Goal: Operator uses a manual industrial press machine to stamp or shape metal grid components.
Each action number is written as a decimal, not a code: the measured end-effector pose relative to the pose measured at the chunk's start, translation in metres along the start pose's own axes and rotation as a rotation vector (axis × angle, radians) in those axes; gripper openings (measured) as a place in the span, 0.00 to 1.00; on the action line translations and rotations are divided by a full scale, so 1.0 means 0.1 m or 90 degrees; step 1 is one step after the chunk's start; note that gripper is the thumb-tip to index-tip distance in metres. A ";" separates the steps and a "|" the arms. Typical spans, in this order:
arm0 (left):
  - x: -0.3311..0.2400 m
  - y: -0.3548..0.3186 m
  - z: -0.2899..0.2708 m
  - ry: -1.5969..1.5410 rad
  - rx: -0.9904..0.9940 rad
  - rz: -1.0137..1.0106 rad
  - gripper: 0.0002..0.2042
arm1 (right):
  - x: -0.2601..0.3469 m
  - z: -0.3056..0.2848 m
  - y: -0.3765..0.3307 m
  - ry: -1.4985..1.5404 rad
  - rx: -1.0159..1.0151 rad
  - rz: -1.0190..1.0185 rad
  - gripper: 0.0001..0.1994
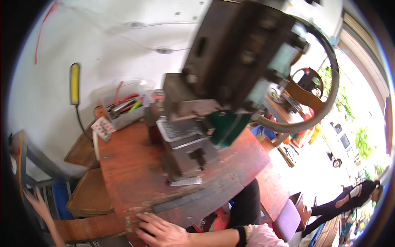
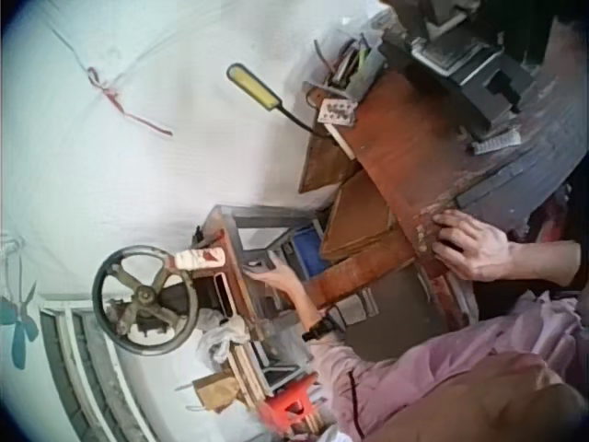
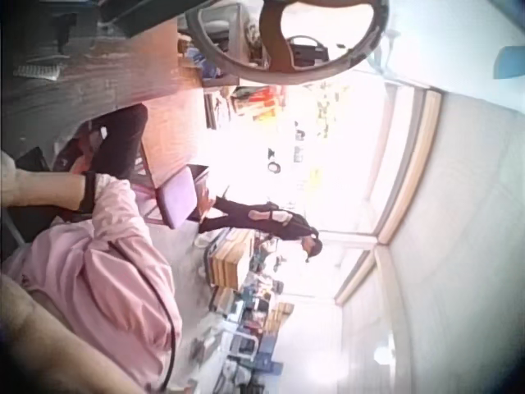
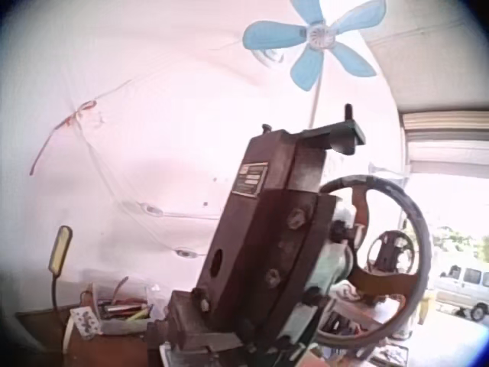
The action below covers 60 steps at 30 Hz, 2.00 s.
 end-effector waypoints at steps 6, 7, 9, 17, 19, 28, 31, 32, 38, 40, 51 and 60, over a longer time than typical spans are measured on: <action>-0.58 -1.81 -0.48 -0.033 0.236 -0.159 0.28 | 0.02 0.09 -0.14 0.040 -0.028 -0.003 0.21; -0.65 -1.98 -0.54 -0.046 0.277 -0.186 0.28 | 0.02 0.11 -0.16 0.032 -0.043 -0.007 0.19; -0.88 -2.21 -0.65 -0.079 0.310 -0.223 0.26 | 0.03 0.20 -0.18 0.042 -0.015 -0.016 0.24; -2.34 -2.43 -0.86 -0.315 0.290 -0.201 0.22 | 0.08 0.12 -0.35 0.133 -0.128 -0.059 0.16; -2.60 -2.52 -0.81 -0.291 0.313 -0.201 0.24 | 0.12 0.02 -0.48 0.187 -0.136 -0.062 0.15; -2.63 -2.90 -0.50 -0.281 0.267 -0.196 0.20 | -0.27 -0.74 -2.09 0.206 -0.202 -0.060 0.09; -2.49 -2.91 -0.46 -0.306 0.229 -0.203 0.19 | -0.58 -0.98 -2.73 0.105 -0.225 0.011 0.10; -2.46 -2.92 -0.45 -0.309 0.236 -0.198 0.19 | -0.68 -1.02 -2.92 0.092 -0.255 0.072 0.09; -2.40 -2.89 -0.45 -0.327 0.200 -0.285 0.19 | -0.94 -0.43 -3.32 0.154 -0.015 0.382 0.13; -2.44 -2.89 -0.46 -0.339 0.207 -0.272 0.19 | -0.91 -0.08 -3.44 0.268 0.246 0.525 0.16; -2.20 -2.92 -0.40 -0.347 0.096 -0.363 0.22 | -0.74 0.07 -3.54 0.279 0.429 0.438 0.19; -2.27 -2.96 -0.45 -0.280 0.100 -0.381 0.22 | -0.76 0.04 -3.53 0.274 0.413 0.451 0.20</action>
Point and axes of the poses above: each hand's wrist, its own y-axis towards the middle knuckle, its own z-axis out of the palm, x = y × z, the point moved 4 cm from there along y, towards the middle knuckle, and after that the axes turned 14 degrees about -z, right-handed, at the moved point
